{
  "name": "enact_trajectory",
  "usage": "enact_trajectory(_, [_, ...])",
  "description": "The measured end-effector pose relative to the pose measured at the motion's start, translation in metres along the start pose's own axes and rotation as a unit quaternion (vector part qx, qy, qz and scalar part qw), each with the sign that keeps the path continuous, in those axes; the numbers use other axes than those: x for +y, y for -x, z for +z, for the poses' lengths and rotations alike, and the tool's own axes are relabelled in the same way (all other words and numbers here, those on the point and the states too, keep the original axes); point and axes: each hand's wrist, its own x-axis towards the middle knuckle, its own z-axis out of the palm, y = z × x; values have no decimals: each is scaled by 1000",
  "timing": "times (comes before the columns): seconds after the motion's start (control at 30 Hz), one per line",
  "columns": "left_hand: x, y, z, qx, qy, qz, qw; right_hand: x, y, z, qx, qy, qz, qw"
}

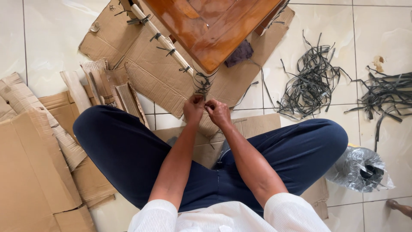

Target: Wrapping chair legs with protective strips and attaching cardboard to the seat for shipment.

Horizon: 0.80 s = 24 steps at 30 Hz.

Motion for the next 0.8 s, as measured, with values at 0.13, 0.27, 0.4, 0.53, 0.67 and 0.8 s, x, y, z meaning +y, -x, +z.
enact_trajectory(0.13, [7,-4,-6,-8,7,-5,1000,8,0,-2,-11,40,10,999])
enact_trajectory(0.27, [-6,-13,5,19,-13,28,999,17,0,-9,-16,34,48,998])
enact_trajectory(0.4, [-62,-31,40,38,50,62,996,39,-2,-11,17,32,68,997])
enact_trajectory(0.53, [-22,-18,37,48,26,-27,998,61,-6,-22,46,22,108,993])
enact_trajectory(0.67, [-46,-25,63,0,222,-175,959,91,-13,-33,104,2,166,981])
enact_trajectory(0.8, [-36,-22,70,-4,302,-245,921,123,-17,-47,185,24,190,964])
